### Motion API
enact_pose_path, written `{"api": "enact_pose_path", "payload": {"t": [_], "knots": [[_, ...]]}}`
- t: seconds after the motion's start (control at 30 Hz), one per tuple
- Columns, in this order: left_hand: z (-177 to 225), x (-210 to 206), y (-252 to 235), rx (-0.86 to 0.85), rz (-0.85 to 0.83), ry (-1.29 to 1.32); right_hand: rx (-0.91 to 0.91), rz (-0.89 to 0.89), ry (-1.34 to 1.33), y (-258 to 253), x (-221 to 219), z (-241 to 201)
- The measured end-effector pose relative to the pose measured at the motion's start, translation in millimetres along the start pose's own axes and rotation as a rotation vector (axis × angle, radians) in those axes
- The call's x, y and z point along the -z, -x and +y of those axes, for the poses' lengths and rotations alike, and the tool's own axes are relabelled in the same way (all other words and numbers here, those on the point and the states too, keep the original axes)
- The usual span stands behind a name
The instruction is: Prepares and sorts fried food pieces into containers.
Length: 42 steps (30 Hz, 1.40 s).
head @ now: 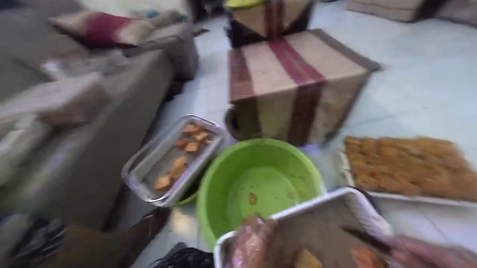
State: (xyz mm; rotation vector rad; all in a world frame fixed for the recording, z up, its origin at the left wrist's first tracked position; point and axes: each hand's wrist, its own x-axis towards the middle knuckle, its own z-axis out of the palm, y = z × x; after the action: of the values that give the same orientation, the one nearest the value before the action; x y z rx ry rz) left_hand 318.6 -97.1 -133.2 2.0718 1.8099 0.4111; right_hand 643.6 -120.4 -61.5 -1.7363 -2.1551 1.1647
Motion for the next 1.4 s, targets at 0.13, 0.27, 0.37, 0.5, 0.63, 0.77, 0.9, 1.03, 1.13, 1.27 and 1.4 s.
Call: {"api": "enact_pose_path", "payload": {"t": [0.13, 0.27, 0.37, 0.5, 0.63, 0.77, 0.9, 1.03, 1.13, 1.27, 1.4], "knots": [[41, -29, -6, -0.234, -0.016, 0.047, -0.064, 0.297, -0.039, 11, 5, 33], [89, -83, -18, -0.376, -0.345, 0.188, -0.020, 0.362, -0.114, 10, -9, 39], [99, -123, -31, -0.550, -0.577, 0.250, -0.009, 0.347, -0.144, 11, -15, 40], [95, -118, -39, -0.499, -0.648, 0.335, -0.006, 0.362, -0.184, 12, -21, 42], [61, -103, -35, -0.276, -0.279, 0.842, 0.052, 0.338, -0.259, 17, -22, 30], [52, -57, -21, 0.186, -0.176, 1.514, 0.119, 0.244, -0.257, 16, -32, -8], [50, -38, -20, 0.408, 0.036, 1.728, 0.174, 0.187, -0.214, 6, -47, -33], [39, -48, -15, 0.218, 0.204, 1.664, 0.205, 0.193, -0.162, 0, -44, -49], [31, -54, -12, 0.034, 0.299, 1.425, 0.205, 0.152, -0.100, -2, -40, -56], [20, -53, -7, -0.091, 0.333, 1.069, 0.171, 0.049, -0.027, -5, -38, -61], [21, -45, -6, -0.209, 0.362, 0.765, 0.144, 0.036, 0.040, -8, -45, -70]]}}
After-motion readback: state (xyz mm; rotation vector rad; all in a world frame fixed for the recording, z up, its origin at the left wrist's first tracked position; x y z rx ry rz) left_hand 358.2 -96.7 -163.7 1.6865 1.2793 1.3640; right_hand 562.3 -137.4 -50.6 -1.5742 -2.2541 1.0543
